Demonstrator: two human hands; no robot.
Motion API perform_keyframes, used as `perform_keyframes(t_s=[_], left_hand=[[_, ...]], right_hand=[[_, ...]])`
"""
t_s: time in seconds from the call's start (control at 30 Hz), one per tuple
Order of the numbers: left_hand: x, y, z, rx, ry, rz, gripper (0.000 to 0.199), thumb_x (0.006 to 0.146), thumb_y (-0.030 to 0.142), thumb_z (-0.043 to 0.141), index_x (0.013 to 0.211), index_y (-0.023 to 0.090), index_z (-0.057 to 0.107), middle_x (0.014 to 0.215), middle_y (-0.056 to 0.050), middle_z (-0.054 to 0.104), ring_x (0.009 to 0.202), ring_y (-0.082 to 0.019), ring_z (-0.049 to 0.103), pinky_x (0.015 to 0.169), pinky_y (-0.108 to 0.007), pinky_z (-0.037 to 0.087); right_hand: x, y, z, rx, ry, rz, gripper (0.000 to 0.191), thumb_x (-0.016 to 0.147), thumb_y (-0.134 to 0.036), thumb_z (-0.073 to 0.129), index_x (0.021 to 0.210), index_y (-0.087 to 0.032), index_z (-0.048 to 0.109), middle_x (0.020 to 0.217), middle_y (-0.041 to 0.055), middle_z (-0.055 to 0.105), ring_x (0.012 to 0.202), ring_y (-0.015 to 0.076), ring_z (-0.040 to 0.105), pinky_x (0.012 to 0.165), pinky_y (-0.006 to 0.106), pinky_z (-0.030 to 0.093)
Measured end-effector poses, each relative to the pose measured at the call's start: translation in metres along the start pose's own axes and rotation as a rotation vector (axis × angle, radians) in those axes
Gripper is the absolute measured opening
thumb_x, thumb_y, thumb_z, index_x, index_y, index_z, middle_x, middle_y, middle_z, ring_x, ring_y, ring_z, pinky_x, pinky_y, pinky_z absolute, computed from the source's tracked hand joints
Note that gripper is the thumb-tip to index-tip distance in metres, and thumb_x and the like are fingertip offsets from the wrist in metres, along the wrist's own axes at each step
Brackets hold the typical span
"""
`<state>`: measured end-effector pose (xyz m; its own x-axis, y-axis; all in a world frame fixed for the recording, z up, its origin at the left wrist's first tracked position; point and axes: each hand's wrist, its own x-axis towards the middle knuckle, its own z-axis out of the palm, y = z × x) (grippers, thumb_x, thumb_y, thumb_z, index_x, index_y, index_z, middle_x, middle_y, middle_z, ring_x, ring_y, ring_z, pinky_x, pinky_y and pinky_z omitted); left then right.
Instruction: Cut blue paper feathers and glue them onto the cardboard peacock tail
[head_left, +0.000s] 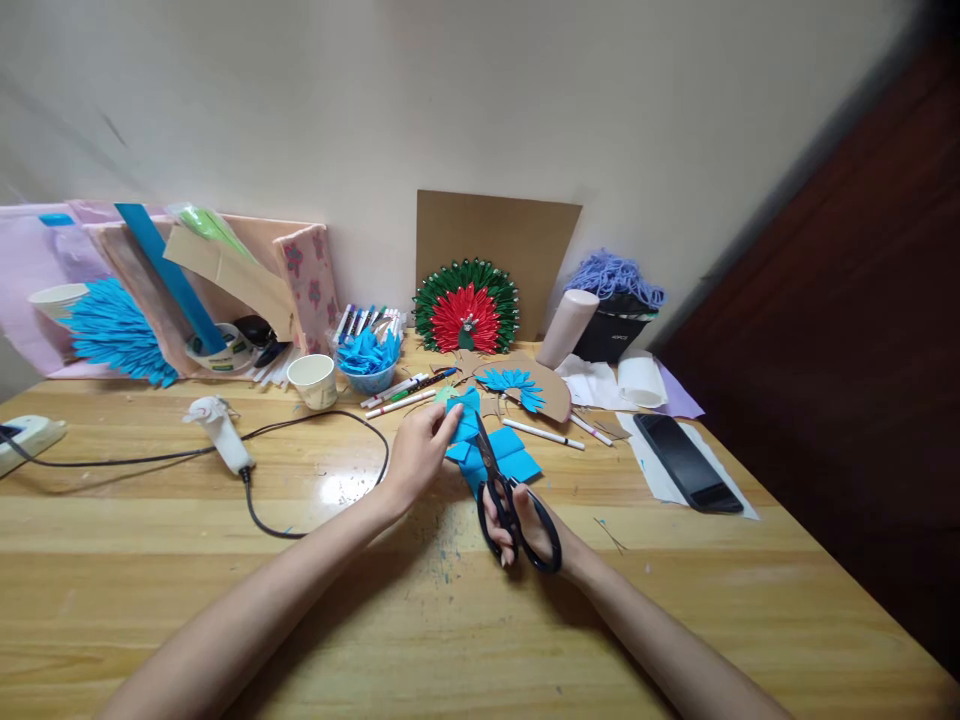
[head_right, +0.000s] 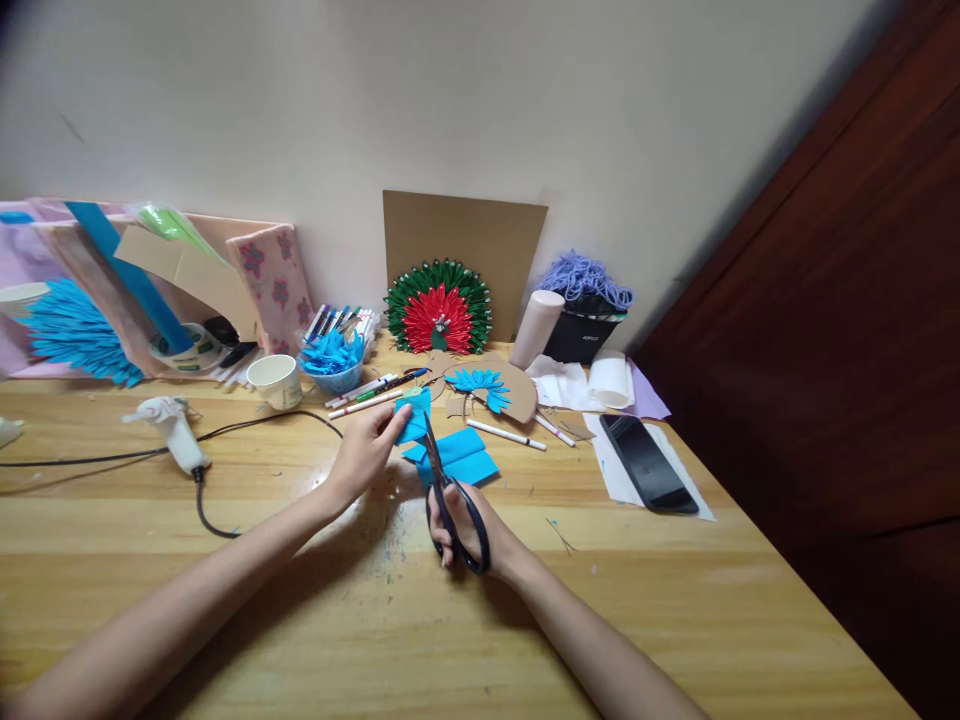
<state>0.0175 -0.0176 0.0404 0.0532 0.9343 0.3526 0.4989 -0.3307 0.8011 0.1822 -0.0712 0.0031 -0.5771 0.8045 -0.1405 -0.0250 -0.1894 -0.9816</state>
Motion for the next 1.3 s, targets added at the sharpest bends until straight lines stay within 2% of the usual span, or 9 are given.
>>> perform_keyframes(t_s=[0.13, 0.27, 0.47, 0.57, 0.7, 0.8, 0.9, 1.07, 1.3], left_hand=[[0.006, -0.002, -0.006, 0.027, -0.053, 0.027, 0.039, 0.084, 0.044, 0.038, 0.056, 0.018, 0.032, 0.054, 0.005, 0.03, 0.051, -0.009, 0.03, 0.05, -0.022, 0.021], [0.014, -0.003, -0.015, 0.012, -0.159, 0.075, 0.041, 0.084, 0.045, 0.039, 0.055, 0.017, 0.034, 0.054, 0.005, 0.028, 0.052, -0.009, 0.029, 0.049, -0.022, 0.021], [0.021, -0.002, -0.025, -0.018, -0.3, 0.059, 0.042, 0.083, 0.046, 0.038, 0.054, 0.016, 0.039, 0.053, 0.004, 0.035, 0.052, -0.009, 0.034, 0.049, -0.021, 0.024], [0.023, -0.002, -0.026, -0.011, -0.325, 0.034, 0.042, 0.083, 0.045, 0.04, 0.053, 0.016, 0.041, 0.053, 0.004, 0.035, 0.051, -0.009, 0.034, 0.048, -0.021, 0.024], [0.022, -0.001, -0.027, -0.069, -0.33, -0.062, 0.046, 0.084, 0.049, 0.033, 0.056, 0.015, 0.046, 0.054, 0.002, 0.046, 0.053, -0.011, 0.043, 0.052, -0.022, 0.031], [0.02, 0.004, -0.028, -0.146, -0.426, -0.132, 0.05, 0.084, 0.051, 0.028, 0.056, 0.015, 0.048, 0.052, 0.001, 0.049, 0.052, -0.011, 0.046, 0.054, -0.023, 0.034], [0.019, 0.009, -0.029, -0.21, -0.523, -0.136, 0.043, 0.082, 0.048, 0.037, 0.059, 0.015, 0.05, 0.053, 0.001, 0.05, 0.052, -0.011, 0.045, 0.052, -0.023, 0.033], [0.019, 0.006, -0.028, -0.266, -0.512, -0.159, 0.037, 0.078, 0.046, 0.043, 0.061, 0.014, 0.051, 0.057, 0.0, 0.051, 0.054, -0.01, 0.044, 0.053, -0.023, 0.033], [0.019, 0.006, -0.026, -0.355, -0.589, -0.17, 0.035, 0.076, 0.047, 0.047, 0.065, 0.014, 0.05, 0.059, 0.001, 0.049, 0.054, -0.009, 0.042, 0.053, -0.022, 0.033]], right_hand=[[-0.001, -0.003, -0.002, -0.013, -0.032, 0.003, 0.069, 0.057, -0.084, 0.029, 0.066, -0.017, 0.04, 0.046, -0.007, 0.038, 0.033, 0.0052, 0.039, 0.033, 0.017, 0.037], [-0.004, -0.011, -0.001, -0.031, -0.069, 0.01, 0.069, 0.056, -0.084, 0.03, 0.066, -0.017, 0.041, 0.046, -0.0078, 0.035, 0.033, 0.0044, 0.035, 0.033, 0.017, 0.038], [-0.007, -0.012, -0.002, -0.068, -0.115, 0.025, 0.067, 0.058, -0.082, 0.033, 0.069, -0.017, 0.041, 0.048, -0.0081, 0.035, 0.034, 0.0033, 0.033, 0.033, 0.016, 0.038], [-0.006, -0.008, -0.003, -0.061, -0.117, 0.03, 0.066, 0.059, -0.082, 0.034, 0.07, -0.017, 0.041, 0.048, -0.008, 0.036, 0.033, 0.003, 0.032, 0.032, 0.016, 0.037], [-0.003, -0.005, -0.003, -0.05, -0.09, 0.022, 0.066, 0.057, -0.082, 0.036, 0.068, -0.017, 0.04, 0.047, -0.0084, 0.035, 0.032, 0.0027, 0.033, 0.03, 0.016, 0.037], [-0.001, -0.002, -0.004, -0.029, -0.066, 0.016, 0.066, 0.056, -0.082, 0.036, 0.066, -0.017, 0.04, 0.046, -0.0085, 0.034, 0.031, 0.0025, 0.033, 0.03, 0.015, 0.037], [0.0, 0.0, -0.005, -0.015, -0.069, 0.014, 0.066, 0.059, -0.082, 0.034, 0.065, -0.016, 0.041, 0.045, -0.0083, 0.036, 0.03, 0.0026, 0.034, 0.03, 0.015, 0.037], [0.0, -0.004, -0.002, 0.04, -0.09, 0.019, 0.068, 0.055, -0.083, 0.034, 0.066, -0.016, 0.042, 0.044, -0.0087, 0.036, 0.03, 0.0029, 0.035, 0.031, 0.015, 0.038], [0.001, 0.002, -0.006, 0.134, -0.132, 0.038, 0.072, 0.052, -0.086, 0.031, 0.068, -0.016, 0.043, 0.044, -0.0068, 0.042, 0.031, 0.0052, 0.041, 0.033, 0.019, 0.042]])
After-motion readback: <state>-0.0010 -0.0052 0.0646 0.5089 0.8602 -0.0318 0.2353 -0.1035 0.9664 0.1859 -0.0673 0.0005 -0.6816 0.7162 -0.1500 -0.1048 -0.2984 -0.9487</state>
